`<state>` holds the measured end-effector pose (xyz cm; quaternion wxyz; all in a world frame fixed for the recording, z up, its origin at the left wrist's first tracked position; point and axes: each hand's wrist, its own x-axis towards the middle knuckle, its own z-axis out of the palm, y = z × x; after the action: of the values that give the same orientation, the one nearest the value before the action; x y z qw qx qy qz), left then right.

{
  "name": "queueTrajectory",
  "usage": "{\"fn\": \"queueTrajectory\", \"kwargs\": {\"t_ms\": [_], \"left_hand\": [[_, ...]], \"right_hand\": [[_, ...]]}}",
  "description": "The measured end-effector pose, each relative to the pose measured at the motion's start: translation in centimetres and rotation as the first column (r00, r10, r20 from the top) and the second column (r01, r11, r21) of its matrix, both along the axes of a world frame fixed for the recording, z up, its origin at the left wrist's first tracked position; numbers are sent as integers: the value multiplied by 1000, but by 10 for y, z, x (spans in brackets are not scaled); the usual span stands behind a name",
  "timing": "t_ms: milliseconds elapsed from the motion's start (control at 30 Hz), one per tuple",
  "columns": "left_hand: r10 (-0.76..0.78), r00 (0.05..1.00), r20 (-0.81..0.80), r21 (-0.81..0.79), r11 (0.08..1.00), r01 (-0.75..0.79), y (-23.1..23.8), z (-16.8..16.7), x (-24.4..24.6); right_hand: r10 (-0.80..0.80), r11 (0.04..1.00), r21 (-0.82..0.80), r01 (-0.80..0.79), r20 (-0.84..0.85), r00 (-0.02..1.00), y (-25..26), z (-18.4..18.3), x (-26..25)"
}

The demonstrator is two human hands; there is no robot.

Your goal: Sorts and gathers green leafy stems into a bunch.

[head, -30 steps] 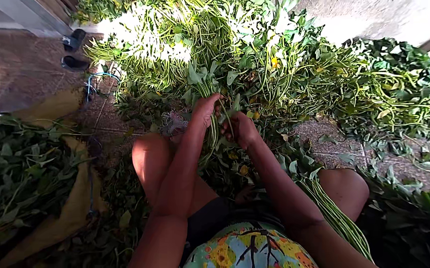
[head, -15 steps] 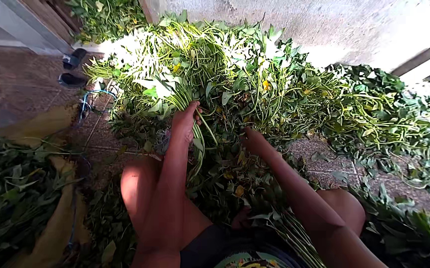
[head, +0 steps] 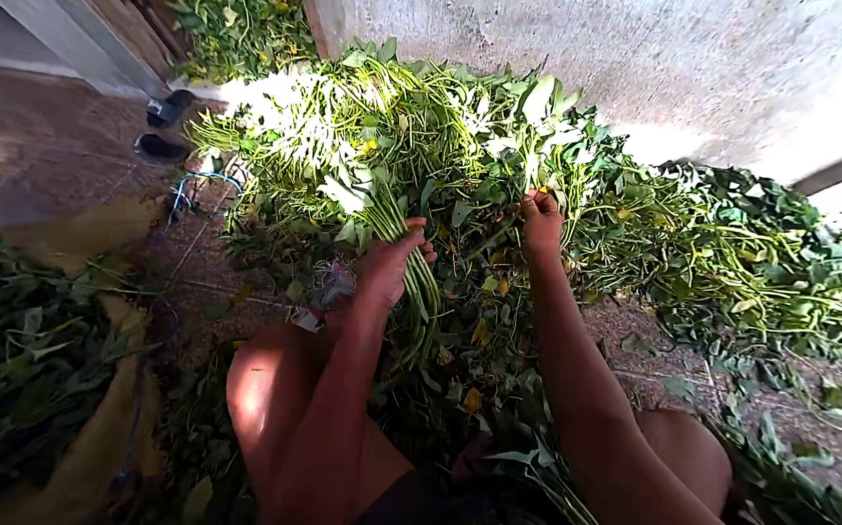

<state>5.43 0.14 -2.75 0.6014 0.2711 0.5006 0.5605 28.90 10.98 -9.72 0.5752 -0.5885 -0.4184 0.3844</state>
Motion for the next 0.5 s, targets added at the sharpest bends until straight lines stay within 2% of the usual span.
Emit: {"fn": "queueTrajectory", "kwargs": {"t_ms": [67, 167, 300, 500], "left_hand": [[-13, 999, -35, 18, 1000, 14, -3, -3, 7], [-31, 995, -92, 18, 999, 33, -6, -2, 17], [-40, 994, -100, -5, 999, 40, -4, -1, 27], [-22, 994, -104, -32, 999, 18, -9, 2, 28]], "right_hand": [[84, 996, 14, -82, -171, 982, -37, 0, -17], [224, 973, 0, -229, -223, 949, -92, -2, -40], [275, 958, -33, -284, -168, 947, -137, -3, -63], [351, 936, 12, -352, 49, 935, -154, -5, -63]]}}
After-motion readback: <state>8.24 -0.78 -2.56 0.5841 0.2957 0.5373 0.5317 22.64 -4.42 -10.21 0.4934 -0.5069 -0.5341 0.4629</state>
